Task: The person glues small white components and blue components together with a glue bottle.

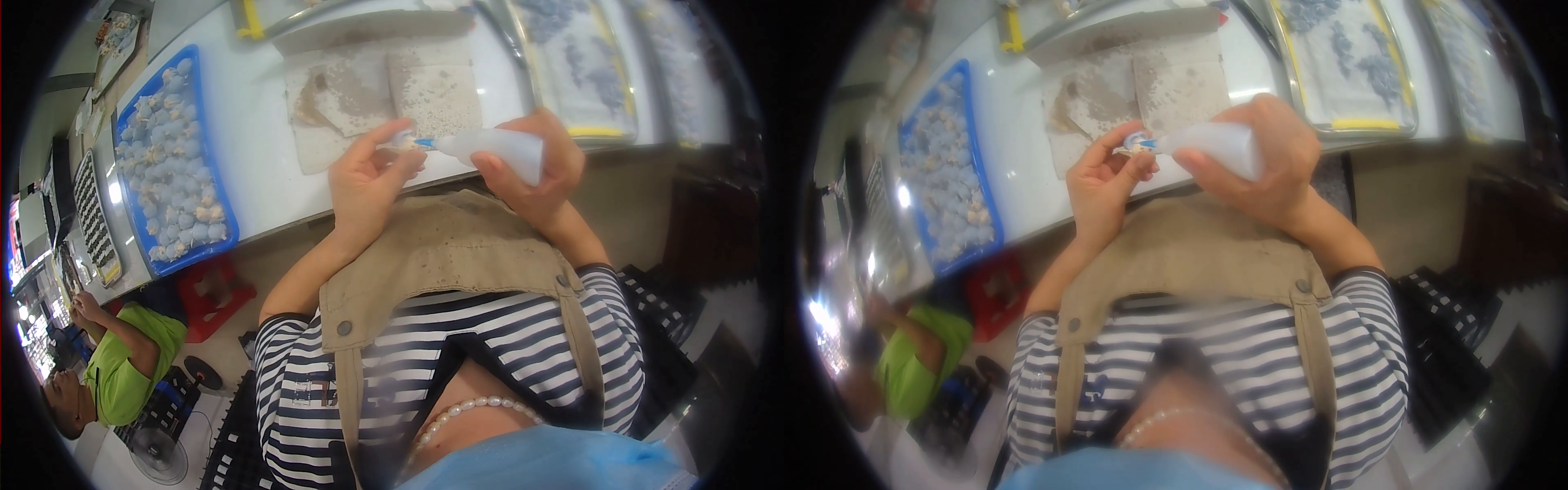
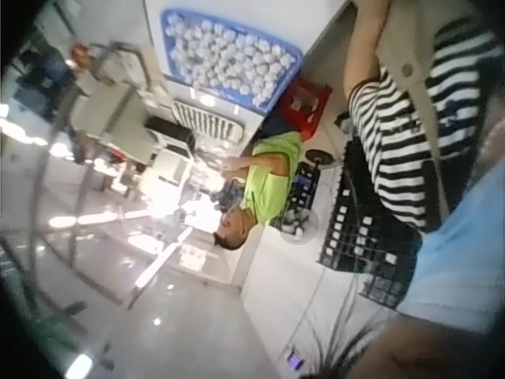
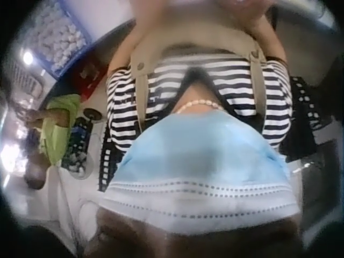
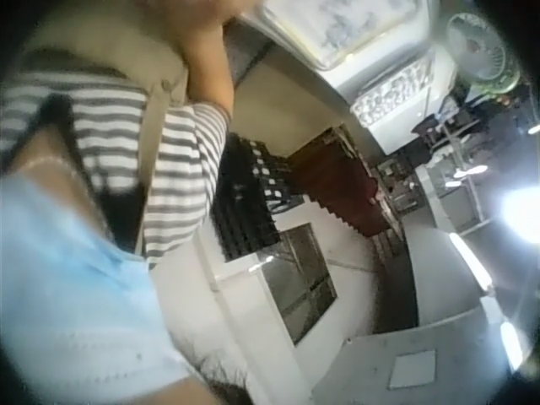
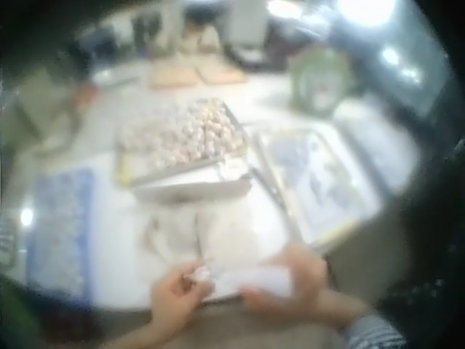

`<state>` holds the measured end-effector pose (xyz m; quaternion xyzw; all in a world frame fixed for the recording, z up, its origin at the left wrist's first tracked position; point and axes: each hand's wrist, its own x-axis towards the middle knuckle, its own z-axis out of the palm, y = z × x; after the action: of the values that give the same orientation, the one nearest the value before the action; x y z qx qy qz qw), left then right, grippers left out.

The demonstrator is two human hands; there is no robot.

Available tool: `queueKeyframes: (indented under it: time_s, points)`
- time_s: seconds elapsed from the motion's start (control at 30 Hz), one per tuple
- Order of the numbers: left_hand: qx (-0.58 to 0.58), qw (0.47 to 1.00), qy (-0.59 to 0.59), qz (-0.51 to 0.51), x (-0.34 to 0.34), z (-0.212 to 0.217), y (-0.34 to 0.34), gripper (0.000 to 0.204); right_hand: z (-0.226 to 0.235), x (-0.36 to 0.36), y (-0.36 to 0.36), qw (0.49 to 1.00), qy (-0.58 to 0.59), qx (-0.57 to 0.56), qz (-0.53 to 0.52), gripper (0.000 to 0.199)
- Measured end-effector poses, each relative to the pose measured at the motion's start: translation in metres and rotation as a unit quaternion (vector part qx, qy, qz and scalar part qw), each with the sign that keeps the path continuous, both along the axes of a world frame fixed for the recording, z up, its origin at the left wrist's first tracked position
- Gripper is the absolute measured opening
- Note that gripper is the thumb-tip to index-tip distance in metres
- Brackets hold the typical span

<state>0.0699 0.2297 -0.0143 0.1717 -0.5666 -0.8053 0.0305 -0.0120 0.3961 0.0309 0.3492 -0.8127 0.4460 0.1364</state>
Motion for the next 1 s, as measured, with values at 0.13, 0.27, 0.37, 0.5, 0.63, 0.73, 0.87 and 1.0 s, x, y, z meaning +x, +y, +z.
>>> queueKeyframes:
  time_s: [0.13, 0.27, 0.37, 0.5, 0.63, 0.73, 0.87, 1.0]
  points:
    - [-0.005, 1.0, -0.01, 0.001, -0.002, 0.003, 0.001, 0.035, 0.0, -0.001, 0.001, 1.0, -0.014, 0.003, 0.001, 0.029]
    - [-0.007, 1.0, -0.016, -0.004, -0.003, 0.002, 0.001, 0.035, -0.003, -0.004, 0.004, 1.0, -0.027, 0.004, 0.01, 0.027]
    - [0.031, 0.999, 0.004, -0.005, -0.004, 0.0, 0.0, 0.033, -0.004, -0.006, 0.006, 0.998, -0.049, -0.032, -0.005, 0.028]
    - [0.074, 0.997, -0.003, -0.003, -0.006, 0.001, 0.002, 0.032, -0.004, -0.009, 0.009, 0.997, -0.068, -0.043, -0.012, 0.027]
    - [0.075, 0.997, -0.017, -0.011, -0.007, -0.001, 0.004, 0.032, -0.009, -0.012, 0.012, 0.998, -0.049, -0.038, -0.002, 0.027]
    - [0.075, 0.997, -0.021, -0.013, -0.008, 0.002, 0.005, 0.032, -0.007, -0.012, 0.011, 0.998, -0.049, -0.03, -0.009, 0.027]
    - [0.077, 0.997, -0.024, -0.01, -0.008, 0.001, 0.003, 0.032, -0.006, -0.012, 0.008, 0.998, -0.063, -0.027, -0.007, 0.025]
    - [0.092, 0.995, -0.023, -0.002, -0.006, -0.002, -0.002, 0.032, -0.013, -0.013, 0.006, 0.993, -0.09, -0.077, 0.001, 0.025]
